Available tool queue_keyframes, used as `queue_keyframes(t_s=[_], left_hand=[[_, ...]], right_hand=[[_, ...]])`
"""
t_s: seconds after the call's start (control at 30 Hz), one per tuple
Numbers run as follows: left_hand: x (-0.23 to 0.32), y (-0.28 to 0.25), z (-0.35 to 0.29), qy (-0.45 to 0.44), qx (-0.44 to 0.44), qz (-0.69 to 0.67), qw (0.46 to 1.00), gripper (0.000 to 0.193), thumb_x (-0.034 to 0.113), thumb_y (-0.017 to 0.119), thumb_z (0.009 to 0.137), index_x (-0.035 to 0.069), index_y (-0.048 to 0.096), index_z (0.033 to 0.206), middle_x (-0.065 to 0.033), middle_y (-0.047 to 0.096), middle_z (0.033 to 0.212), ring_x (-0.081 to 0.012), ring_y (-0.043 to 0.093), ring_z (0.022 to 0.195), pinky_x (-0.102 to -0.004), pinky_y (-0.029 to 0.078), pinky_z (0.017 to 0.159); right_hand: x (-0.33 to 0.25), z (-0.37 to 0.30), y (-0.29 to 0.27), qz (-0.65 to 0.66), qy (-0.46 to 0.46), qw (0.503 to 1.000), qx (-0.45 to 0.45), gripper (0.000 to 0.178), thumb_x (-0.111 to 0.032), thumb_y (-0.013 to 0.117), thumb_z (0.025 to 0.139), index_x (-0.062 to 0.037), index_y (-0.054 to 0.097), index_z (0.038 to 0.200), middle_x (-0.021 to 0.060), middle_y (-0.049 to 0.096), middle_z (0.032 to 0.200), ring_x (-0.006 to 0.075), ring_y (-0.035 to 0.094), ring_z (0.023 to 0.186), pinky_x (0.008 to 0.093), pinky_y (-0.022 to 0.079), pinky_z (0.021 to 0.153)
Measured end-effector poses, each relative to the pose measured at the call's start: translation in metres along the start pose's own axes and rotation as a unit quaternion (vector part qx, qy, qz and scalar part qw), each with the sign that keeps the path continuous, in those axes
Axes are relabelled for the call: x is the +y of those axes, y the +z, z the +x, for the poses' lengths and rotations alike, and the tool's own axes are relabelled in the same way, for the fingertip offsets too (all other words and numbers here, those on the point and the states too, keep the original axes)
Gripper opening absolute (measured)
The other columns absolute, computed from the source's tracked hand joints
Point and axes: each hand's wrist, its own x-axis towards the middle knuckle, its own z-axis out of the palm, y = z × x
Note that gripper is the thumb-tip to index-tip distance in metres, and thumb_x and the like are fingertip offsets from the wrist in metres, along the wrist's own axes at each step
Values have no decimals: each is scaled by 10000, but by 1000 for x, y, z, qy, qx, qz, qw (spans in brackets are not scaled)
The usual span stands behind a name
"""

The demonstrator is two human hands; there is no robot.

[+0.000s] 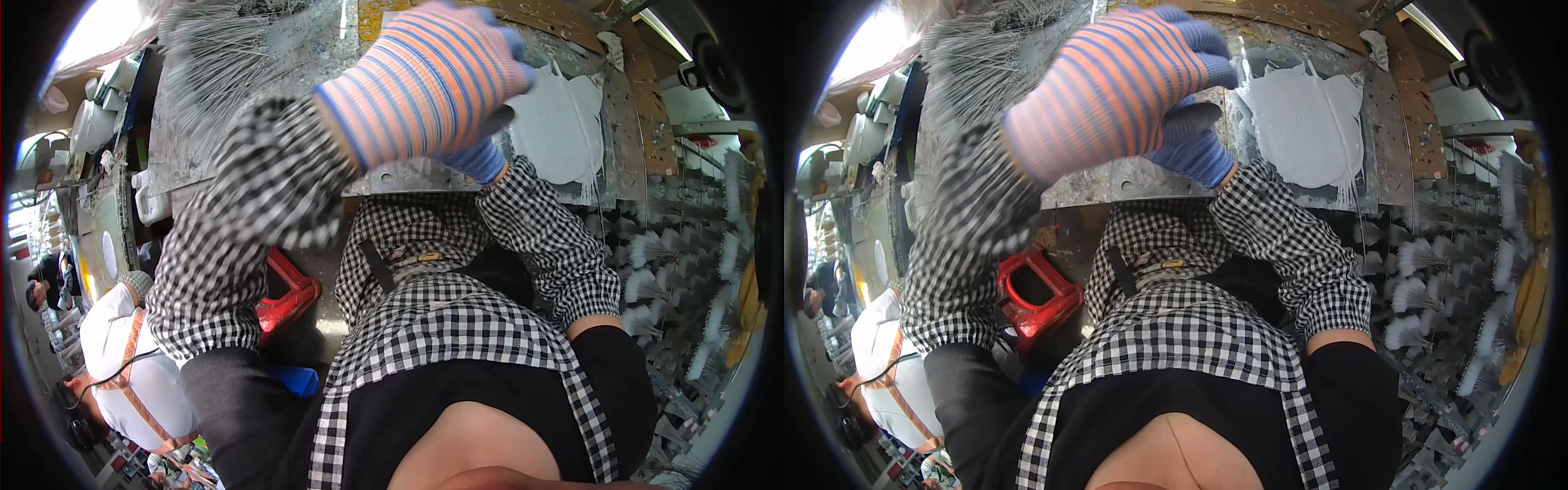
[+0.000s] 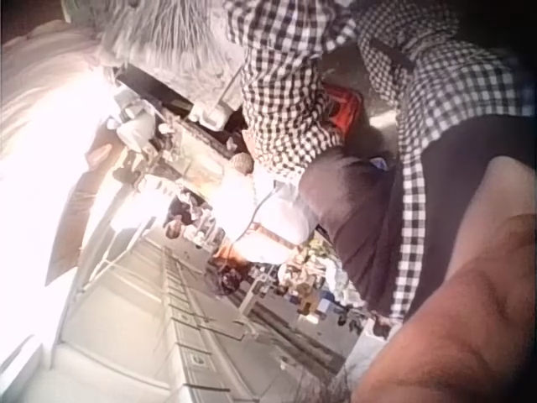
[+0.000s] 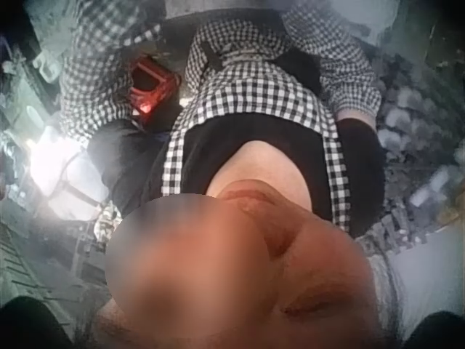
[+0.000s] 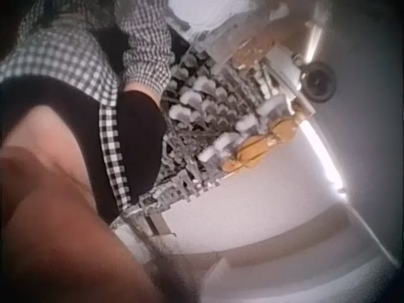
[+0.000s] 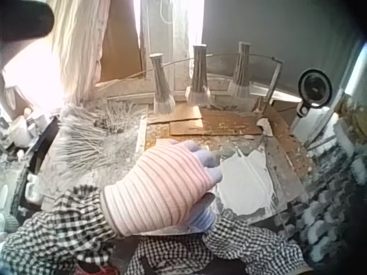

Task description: Dipping bound bristle bunches into an adhesive or coating paste during manual assembly.

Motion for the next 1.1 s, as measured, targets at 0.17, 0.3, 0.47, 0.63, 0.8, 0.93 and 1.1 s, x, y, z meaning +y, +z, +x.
queue_keyframes(t_s=[0.17, 0.3, 0.47, 0.63, 0.8, 0.93, 1.1], left_hand=[[20, 3, -9, -127, -91, -68, 985, 323, 277, 816, 728, 99, 734, 985, -92, 668, 914, -280, 693, 953, -419, 577, 819], [21, 9, 5, -39, -60, -71, 995, 215, 198, 713, 863, 122, 717, 1064, -71, 691, 981, -297, 693, 916, -419, 565, 771], [50, 33, 75, 13, -65, -97, 993, 327, 188, 743, 833, 121, 697, 1150, -83, 691, 1054, -307, 682, 975, -439, 563, 818], [63, 48, 162, 119, -51, -152, 980, 317, 159, 783, 736, 43, 731, 1027, -145, 727, 961, -319, 713, 974, -433, 578, 827], [60, 45, 186, 157, -90, -130, 975, 216, 141, 803, 719, 27, 787, 901, -167, 761, 882, -333, 748, 888, -419, 604, 762], [64, 57, 191, 142, -105, -114, 978, 201, 148, 808, 715, 26, 794, 873, -171, 762, 843, -325, 755, 852, -417, 604, 738], [66, 63, 198, 122, -217, -71, 966, 189, 171, 822, 692, 26, 794, 810, -168, 762, 813, -327, 754, 801, -422, 602, 695]], right_hand=[[8, 3, 6, -362, -157, 911, 117, 393, -293, 747, 903, -84, 625, 1212, 113, 681, 1141, 176, 646, 1062, 350, 530, 886], [29, -4, -8, -340, -112, 921, 156, 335, -260, 790, 858, -67, 671, 1104, 91, 705, 892, 191, 683, 869, 355, 555, 734], [12, -64, -78, -501, -252, 792, 244, 539, -347, 701, 927, -69, 465, 1324, 129, 571, 1176, 246, 585, 1087, 418, 494, 905], [2, -120, -154, -787, -248, 503, 257, 784, -444, 585, 1018, -71, 211, 1597, 178, 411, 1530, 311, 465, 1373, 498, 415, 1127], [28, -139, -199, -819, -195, 469, 267, 797, -533, 620, 980, -77, 338, 1570, 173, 438, 1520, 344, 488, 1360, 493, 425, 1105], [49, -136, -208, -783, -160, 540, 263, 880, -573, 647, 954, -108, 269, 1598, 158, 388, 1561, 325, 443, 1405, 476, 409, 1132], [61, -137, -201, -768, -133, 564, 273, 831, -602, 636, 945, -137, 340, 1565, 145, 499, 1494, 276, 577, 1293, 437, 535, 1021]])
